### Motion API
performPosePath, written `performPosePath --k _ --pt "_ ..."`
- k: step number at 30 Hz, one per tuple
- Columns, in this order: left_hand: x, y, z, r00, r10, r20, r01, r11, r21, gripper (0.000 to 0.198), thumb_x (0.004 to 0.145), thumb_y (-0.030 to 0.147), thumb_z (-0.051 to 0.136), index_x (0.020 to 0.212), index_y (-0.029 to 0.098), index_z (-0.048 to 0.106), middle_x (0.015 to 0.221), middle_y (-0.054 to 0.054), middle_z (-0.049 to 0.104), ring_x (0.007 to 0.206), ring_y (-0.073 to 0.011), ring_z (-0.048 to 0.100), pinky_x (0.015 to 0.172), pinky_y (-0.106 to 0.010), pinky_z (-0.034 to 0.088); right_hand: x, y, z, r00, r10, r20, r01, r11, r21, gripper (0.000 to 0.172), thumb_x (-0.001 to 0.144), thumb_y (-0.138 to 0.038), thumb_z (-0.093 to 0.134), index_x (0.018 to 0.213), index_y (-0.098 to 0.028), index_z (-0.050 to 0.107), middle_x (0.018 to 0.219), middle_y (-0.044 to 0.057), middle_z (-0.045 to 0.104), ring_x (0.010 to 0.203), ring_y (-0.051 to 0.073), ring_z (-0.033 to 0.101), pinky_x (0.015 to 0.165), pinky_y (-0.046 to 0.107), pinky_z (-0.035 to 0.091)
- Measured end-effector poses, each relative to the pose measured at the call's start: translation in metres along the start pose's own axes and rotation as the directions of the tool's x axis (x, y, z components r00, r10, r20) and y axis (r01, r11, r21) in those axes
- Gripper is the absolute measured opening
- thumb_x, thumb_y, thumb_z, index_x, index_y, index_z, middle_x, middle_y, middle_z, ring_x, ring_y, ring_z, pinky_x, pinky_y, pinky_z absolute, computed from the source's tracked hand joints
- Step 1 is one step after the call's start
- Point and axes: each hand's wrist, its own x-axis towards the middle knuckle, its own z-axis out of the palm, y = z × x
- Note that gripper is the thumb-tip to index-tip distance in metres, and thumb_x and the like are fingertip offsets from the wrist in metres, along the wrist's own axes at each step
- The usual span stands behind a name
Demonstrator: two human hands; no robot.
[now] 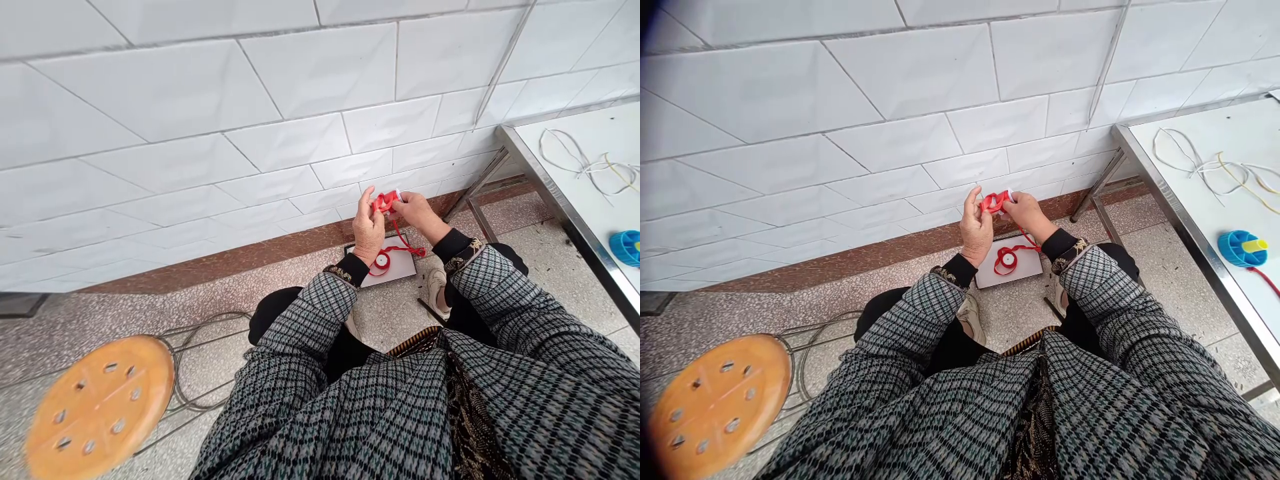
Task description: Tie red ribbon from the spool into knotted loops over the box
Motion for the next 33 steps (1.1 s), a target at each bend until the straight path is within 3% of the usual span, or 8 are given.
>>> performPosePath --k 9,15,22,24,27,28,30,33 --pt "-0.003 0.007 -0.006 0.985 0.106 0.136 -0.125 0.983 0.136 0.046 0.107 0.029 0.039 0.152 0.023 0.046 0.138 -0.012 0.071 0.118 -0.0196 0.073 0.105 -0.034 0.059 -0.007 -0.015 0.006 0.991 0.124 0.057 -0.136 0.867 0.479 0.033 0.104 -0.026 0.047 0.079 -0.017 0.066 0.075 0.003 0.073 0.065 0.013 0.069 0.078 0.026 0.058" --pt "-0.005 0.014 -0.004 0.942 0.229 0.247 -0.259 0.961 0.095 0.044 0.104 0.028 0.043 0.144 0.017 0.058 0.128 -0.014 0.076 0.111 -0.02 0.074 0.107 -0.035 0.058 -0.013 -0.02 0.006 0.987 0.156 0.034 -0.153 0.86 0.488 0.022 0.093 -0.018 0.063 0.073 -0.019 0.055 0.061 -0.005 0.058 0.058 0.008 0.055 0.07 0.018 0.051" --pt "-0.016 0.017 0.006 0.968 0.192 0.159 -0.199 0.98 0.029 0.044 0.1 0.016 0.039 0.137 0.018 0.063 0.116 -0.011 0.078 0.112 -0.0188 0.073 0.106 -0.038 0.057 0.001 -0.017 -0.008 0.981 0.077 -0.179 0.0 0.919 0.395 0.014 0.095 -0.031 0.062 0.088 -0.019 0.061 0.079 0.0 0.068 0.072 0.012 0.064 0.079 0.024 0.055" --pt "-0.025 0.019 0.009 0.913 0.287 0.289 -0.298 0.954 -0.006 0.043 0.097 0.013 0.041 0.131 0.018 0.066 0.111 -0.011 0.079 0.108 -0.0194 0.073 0.103 -0.039 0.059 0.006 -0.018 -0.019 0.952 -0.072 -0.298 0.168 0.935 0.311 0.02 0.097 -0.04 0.061 0.095 -0.02 0.064 0.089 0.003 0.072 0.084 0.015 0.067 0.085 0.028 0.056" --pt "-0.031 0.022 0.009 0.759 0.475 0.446 -0.492 0.866 -0.086 0.038 0.095 0.011 0.044 0.12 0.019 0.072 0.104 -0.009 0.079 0.101 -0.0195 0.074 0.097 -0.038 0.061 0.005 -0.024 -0.042 0.851 -0.355 -0.387 0.449 0.874 0.185 0.029 0.096 -0.05 0.064 0.103 -0.023 0.07 0.105 0.005 0.074 0.103 0.019 0.067 0.099 0.035 0.054" --pt "-0.028 0.023 0.008 0.759 0.496 0.422 -0.51 0.856 -0.088 0.037 0.095 0.011 0.044 0.117 0.019 0.072 0.104 -0.009 0.078 0.1 -0.0193 0.074 0.097 -0.037 0.061 0.002 -0.028 -0.05 0.818 -0.443 -0.368 0.52 0.842 0.142 0.031 0.095 -0.054 0.066 0.102 -0.024 0.072 0.106 0.005 0.074 0.106 0.02 0.067 0.102 0.037 0.053" --pt "-0.014 0.023 0.001 0.865 0.432 0.255 -0.437 0.899 -0.039 0.034 0.095 0.01 0.045 0.115 0.02 0.071 0.107 -0.01 0.077 0.104 -0.0197 0.073 0.099 -0.037 0.06 -0.009 -0.035 -0.066 0.779 -0.583 -0.229 0.609 0.792 0.054 0.035 0.089 -0.06 0.073 0.095 -0.025 0.075 0.103 0.004 0.073 0.109 0.022 0.065 0.104 0.04 0.051" --pt "0.017 0.022 -0.012 0.98 0.197 0.02 -0.197 0.98 -0.025 0.032 0.093 0.018 0.056 0.123 0.02 0.066 0.124 -0.013 0.072 0.121 -0.0241 0.067 0.109 -0.043 0.055 -0.028 -0.047 -0.083 0.785 -0.597 0.166 0.599 0.799 0.042 0.043 0.082 -0.066 0.079 0.085 -0.023 0.078 0.093 0.003 0.072 0.099 0.021 0.066 0.1 0.039 0.052"
